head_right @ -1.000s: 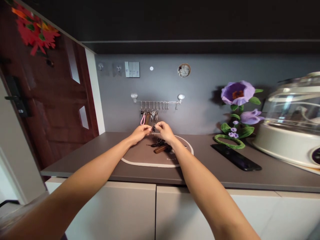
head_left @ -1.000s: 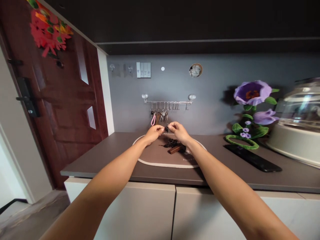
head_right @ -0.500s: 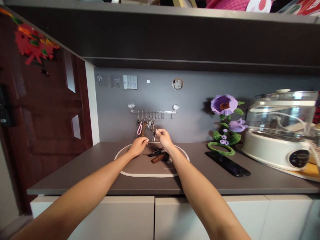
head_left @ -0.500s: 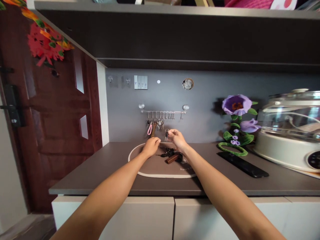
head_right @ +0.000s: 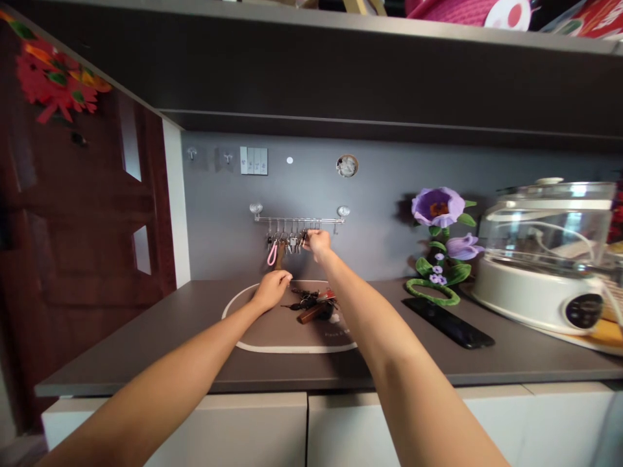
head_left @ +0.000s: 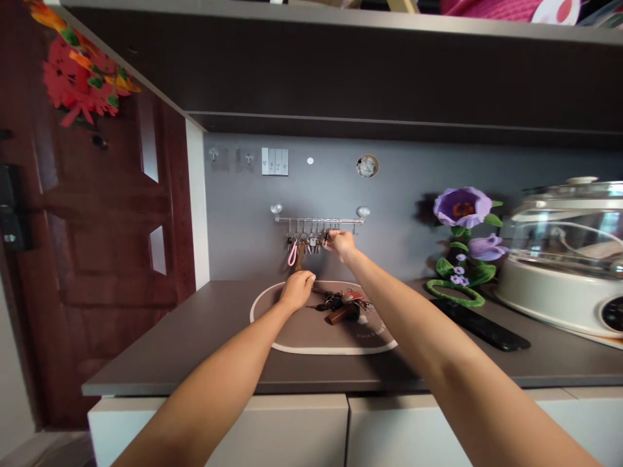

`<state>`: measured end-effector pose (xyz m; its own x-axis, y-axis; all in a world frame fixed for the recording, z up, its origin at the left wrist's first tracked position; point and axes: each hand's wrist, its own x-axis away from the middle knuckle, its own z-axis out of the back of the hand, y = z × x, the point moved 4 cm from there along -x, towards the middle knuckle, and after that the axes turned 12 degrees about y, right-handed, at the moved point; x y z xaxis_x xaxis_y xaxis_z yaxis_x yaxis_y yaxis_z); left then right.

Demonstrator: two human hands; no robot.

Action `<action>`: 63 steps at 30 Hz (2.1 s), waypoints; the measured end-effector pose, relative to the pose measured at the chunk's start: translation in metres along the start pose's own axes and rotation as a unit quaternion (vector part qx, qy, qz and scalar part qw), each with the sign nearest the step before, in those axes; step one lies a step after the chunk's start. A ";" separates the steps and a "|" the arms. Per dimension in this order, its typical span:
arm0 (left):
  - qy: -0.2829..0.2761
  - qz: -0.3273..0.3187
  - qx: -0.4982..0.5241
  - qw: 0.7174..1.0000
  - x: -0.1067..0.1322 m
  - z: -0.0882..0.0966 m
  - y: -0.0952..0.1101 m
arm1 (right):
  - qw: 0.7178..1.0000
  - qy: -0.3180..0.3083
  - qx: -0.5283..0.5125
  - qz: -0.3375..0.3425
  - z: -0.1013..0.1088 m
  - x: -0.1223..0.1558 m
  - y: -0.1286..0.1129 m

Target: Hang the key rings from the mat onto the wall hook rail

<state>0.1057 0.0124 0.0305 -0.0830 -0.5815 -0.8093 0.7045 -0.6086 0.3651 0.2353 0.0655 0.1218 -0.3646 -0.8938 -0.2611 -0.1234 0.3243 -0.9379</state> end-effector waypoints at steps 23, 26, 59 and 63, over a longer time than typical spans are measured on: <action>-0.014 -0.009 -0.001 1.000 0.000 -0.001 -0.004 | 0.997 0.066 0.000 -0.040 -0.008 -0.006 0.018; -0.014 -0.008 -0.004 1.000 0.000 -0.002 -0.004 | 0.998 0.052 -0.001 -0.040 -0.009 -0.006 0.021; -0.107 0.001 0.101 0.989 0.006 -0.001 0.008 | 0.996 -0.017 0.080 -0.042 0.007 0.005 0.017; -0.132 0.038 0.129 0.982 0.007 0.000 0.007 | 0.995 -0.035 0.084 -0.040 0.013 0.013 0.020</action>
<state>0.1101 0.0039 0.0269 -0.2407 -0.7298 -0.6399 0.5162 -0.6546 0.5523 0.2401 0.0568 0.0972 -0.2942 -0.9358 -0.1943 0.0081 0.2009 -0.9796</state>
